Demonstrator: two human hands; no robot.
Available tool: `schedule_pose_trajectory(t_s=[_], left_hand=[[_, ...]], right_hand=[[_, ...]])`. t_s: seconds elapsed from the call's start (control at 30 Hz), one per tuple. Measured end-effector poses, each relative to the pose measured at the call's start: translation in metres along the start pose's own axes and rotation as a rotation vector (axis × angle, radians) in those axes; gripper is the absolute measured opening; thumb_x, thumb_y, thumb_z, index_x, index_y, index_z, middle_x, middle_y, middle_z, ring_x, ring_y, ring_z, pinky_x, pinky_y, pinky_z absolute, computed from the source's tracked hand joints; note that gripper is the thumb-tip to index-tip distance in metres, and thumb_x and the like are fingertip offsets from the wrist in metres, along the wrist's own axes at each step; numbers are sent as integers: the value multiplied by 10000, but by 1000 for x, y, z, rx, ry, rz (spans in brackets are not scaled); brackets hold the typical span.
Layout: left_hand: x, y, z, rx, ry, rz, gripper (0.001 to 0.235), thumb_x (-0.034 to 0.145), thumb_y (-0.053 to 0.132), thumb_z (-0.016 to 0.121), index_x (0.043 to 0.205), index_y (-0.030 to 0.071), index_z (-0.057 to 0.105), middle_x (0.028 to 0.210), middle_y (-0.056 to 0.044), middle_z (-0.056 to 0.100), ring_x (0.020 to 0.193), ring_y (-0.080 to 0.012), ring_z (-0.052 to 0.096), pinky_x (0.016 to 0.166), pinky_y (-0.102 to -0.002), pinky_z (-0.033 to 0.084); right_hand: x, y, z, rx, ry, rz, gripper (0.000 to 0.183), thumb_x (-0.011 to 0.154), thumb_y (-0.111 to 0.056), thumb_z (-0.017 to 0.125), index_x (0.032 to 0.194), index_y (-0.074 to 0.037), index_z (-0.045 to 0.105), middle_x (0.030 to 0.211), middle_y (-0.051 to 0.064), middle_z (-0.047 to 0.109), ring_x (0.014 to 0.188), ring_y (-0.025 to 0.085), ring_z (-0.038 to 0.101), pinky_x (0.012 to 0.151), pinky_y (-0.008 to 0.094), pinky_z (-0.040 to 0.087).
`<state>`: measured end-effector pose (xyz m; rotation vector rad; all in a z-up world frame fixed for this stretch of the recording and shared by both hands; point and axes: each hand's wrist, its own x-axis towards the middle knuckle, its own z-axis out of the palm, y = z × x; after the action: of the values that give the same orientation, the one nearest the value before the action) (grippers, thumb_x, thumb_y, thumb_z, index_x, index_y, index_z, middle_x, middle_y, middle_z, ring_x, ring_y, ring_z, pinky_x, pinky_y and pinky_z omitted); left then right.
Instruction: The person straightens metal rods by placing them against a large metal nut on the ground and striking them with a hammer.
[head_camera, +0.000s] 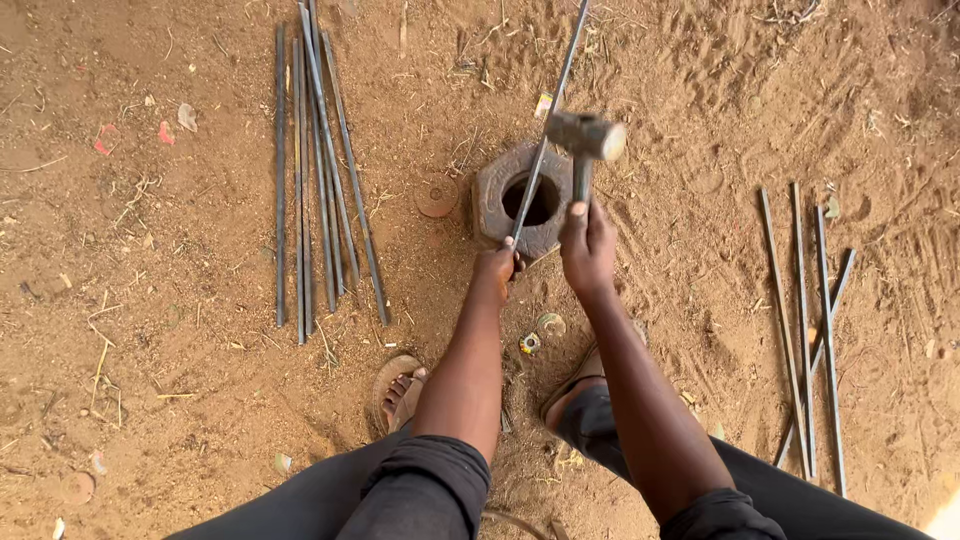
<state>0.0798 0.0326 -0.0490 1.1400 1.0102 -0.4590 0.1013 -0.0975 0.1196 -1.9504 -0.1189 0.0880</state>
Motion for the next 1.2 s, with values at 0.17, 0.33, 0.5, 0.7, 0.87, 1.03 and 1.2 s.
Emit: schedule_pose_trajectory(t_s=[0.17, 0.33, 0.5, 0.7, 0.87, 1.03, 1.2], left_hand=[[-47, 19, -7, 33, 25, -117, 355, 1040, 412, 576, 917, 92, 670, 833, -52, 638, 654, -175, 554, 536, -370, 454], [-73, 44, -8, 94, 2, -50, 393, 1042, 462, 552, 898, 106, 637, 847, -46, 598, 702, -191, 531, 560, -382, 462], [-35, 5, -5, 69, 1, 64, 383, 1060, 410, 551, 902, 78, 661, 826, -61, 654, 678, -160, 562, 598, -331, 457], [-72, 6, -10, -10, -108, 61, 394, 1053, 375, 532, 862, 66, 686, 739, -54, 700, 581, -140, 594, 541, -323, 442], [-121, 77, -5, -103, -284, 198, 404, 1072, 379, 537, 872, 56, 676, 705, -55, 686, 547, -120, 597, 502, -281, 439], [-184, 153, 15, -191, -509, 389, 323, 1082, 293, 491, 937, 57, 658, 760, -85, 719, 614, -157, 672, 573, -296, 534], [-220, 204, 40, -313, -574, 341, 373, 1084, 282, 418, 956, 56, 685, 819, -67, 761, 653, -151, 667, 606, -323, 542]], right_hand=[[-8, 27, 15, -387, -253, 354, 421, 1091, -385, 376, 1231, -36, 566, 674, 26, 595, 431, 77, 459, 361, 271, 445], [0, 37, 1, -299, -136, 430, 493, 1100, -419, 367, 1272, -15, 591, 663, 19, 556, 421, 69, 397, 337, 291, 397], [-17, 48, -5, -196, -12, 397, 481, 1109, -403, 362, 1195, 9, 595, 685, 18, 571, 433, 64, 416, 334, 270, 406], [-26, 42, -12, -413, -106, 570, 450, 1117, -415, 390, 1131, -16, 597, 688, 47, 589, 443, 100, 447, 348, 296, 411], [-28, 49, 1, -392, -102, 630, 455, 1085, -435, 424, 1068, -36, 644, 691, 46, 599, 471, 129, 447, 398, 344, 430], [-34, 63, 0, -299, -69, 546, 441, 1099, -422, 406, 1046, -33, 607, 687, 37, 581, 498, 120, 465, 439, 340, 425], [-34, 76, -1, -330, -69, 487, 420, 1086, -418, 421, 1024, -46, 606, 682, 55, 608, 494, 142, 495, 442, 364, 427]])
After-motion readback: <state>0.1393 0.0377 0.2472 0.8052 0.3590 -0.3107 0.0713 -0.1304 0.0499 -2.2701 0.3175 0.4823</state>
